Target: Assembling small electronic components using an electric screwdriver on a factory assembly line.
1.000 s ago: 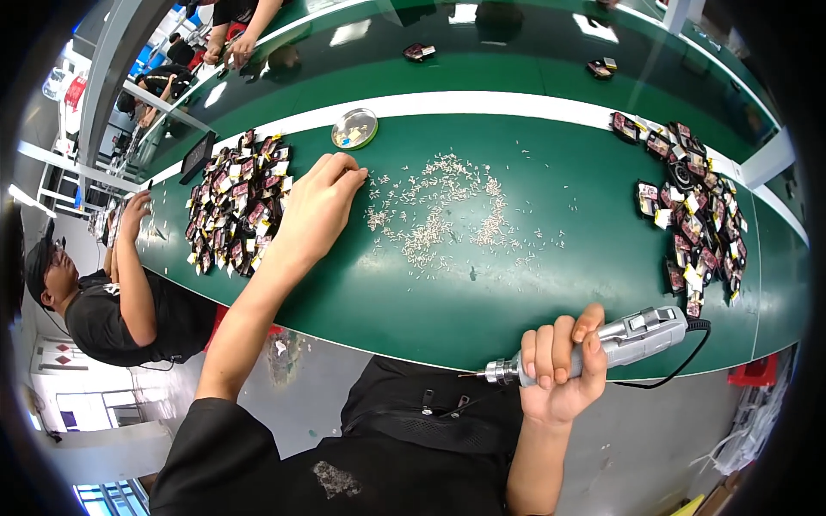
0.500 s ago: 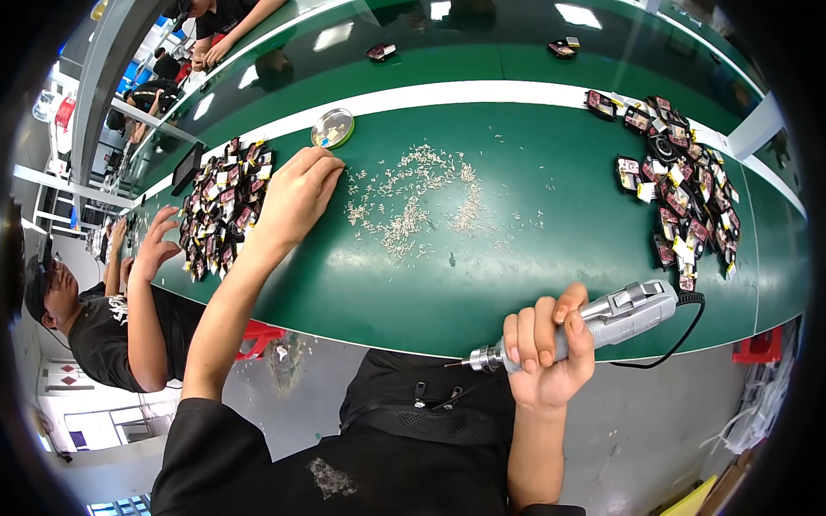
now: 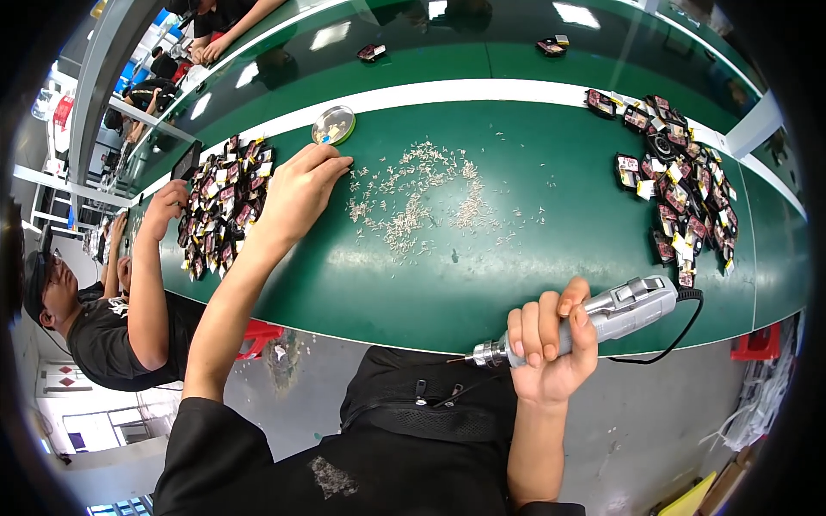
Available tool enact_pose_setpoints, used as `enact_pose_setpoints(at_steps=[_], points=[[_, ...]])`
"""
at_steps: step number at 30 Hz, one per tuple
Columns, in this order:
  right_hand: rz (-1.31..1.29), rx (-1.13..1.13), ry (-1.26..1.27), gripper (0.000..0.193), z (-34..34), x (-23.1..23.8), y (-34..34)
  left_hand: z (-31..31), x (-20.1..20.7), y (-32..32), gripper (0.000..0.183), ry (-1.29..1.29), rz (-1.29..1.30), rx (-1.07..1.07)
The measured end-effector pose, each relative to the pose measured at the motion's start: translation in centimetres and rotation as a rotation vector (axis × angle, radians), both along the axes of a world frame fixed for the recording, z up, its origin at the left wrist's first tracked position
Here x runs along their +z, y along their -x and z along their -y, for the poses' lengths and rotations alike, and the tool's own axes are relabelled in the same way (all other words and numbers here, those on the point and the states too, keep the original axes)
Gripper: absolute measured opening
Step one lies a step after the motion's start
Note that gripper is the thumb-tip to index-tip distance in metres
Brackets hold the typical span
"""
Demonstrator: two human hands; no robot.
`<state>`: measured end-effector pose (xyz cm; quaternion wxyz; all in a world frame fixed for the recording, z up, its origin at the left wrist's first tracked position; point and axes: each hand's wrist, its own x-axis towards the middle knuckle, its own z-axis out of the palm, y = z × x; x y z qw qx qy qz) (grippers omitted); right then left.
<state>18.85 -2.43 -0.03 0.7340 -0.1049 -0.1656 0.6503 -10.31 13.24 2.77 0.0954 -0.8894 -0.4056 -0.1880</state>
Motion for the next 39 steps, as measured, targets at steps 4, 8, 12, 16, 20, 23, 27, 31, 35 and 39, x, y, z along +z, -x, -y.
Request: enact_pose_setpoints(at_steps=[4, 8, 12, 16, 20, 23, 27, 31, 35, 39], points=[[0.004, 0.007, 0.005, 0.012, 0.1, 0.1, -0.1, -0.3, -0.3, -0.1, 0.013, -0.077, -0.106, -0.035], [-0.001, 0.008, 0.008, 0.012, 0.2, 0.0, -0.1, -0.6, -0.2, 0.1, 0.009, -0.074, -0.163, -0.031], [-0.013, 0.012, 0.003, 0.012, 0.1, 0.0, -0.2, 1.6, 1.1, -0.8, 0.008, 0.202, 0.402, 0.105], [-0.029, 0.003, 0.019, 0.012, 0.1, -0.1, -0.1, 6.7, 0.7, -2.4, 0.01, 0.334, 0.671, 0.066], [-0.017, -0.006, 0.024, 0.012, 0.0, 0.1, 0.0, 10.2, 0.2, -4.0, 0.016, 0.518, 0.905, 0.03], [-0.014, -0.025, 0.068, 0.013, 0.1, 0.1, 0.0, 11.5, -0.1, -5.3, 0.021, 0.644, 1.099, -0.008], [-0.005, -0.055, 0.08, 0.013, 0.1, 0.7, 0.2, 13.8, -0.4, -7.2, 0.017, 0.817, 1.223, -0.049], [-0.033, -0.08, -0.042, 0.017, 0.5, 2.9, 0.1, 15.5, -0.9, -8.1, 0.012, 0.936, 1.326, -0.159], [-0.012, -0.126, -0.107, 0.012, 0.5, 5.3, 1.0, 16.5, -1.5, -8.8, 0.013, 1.054, 1.408, -0.189], [-0.016, -0.183, -0.072, 0.01, 0.6, 5.9, 2.1, 17.0, -1.6, -9.3, 0.011, 1.086, 1.464, -0.251]])
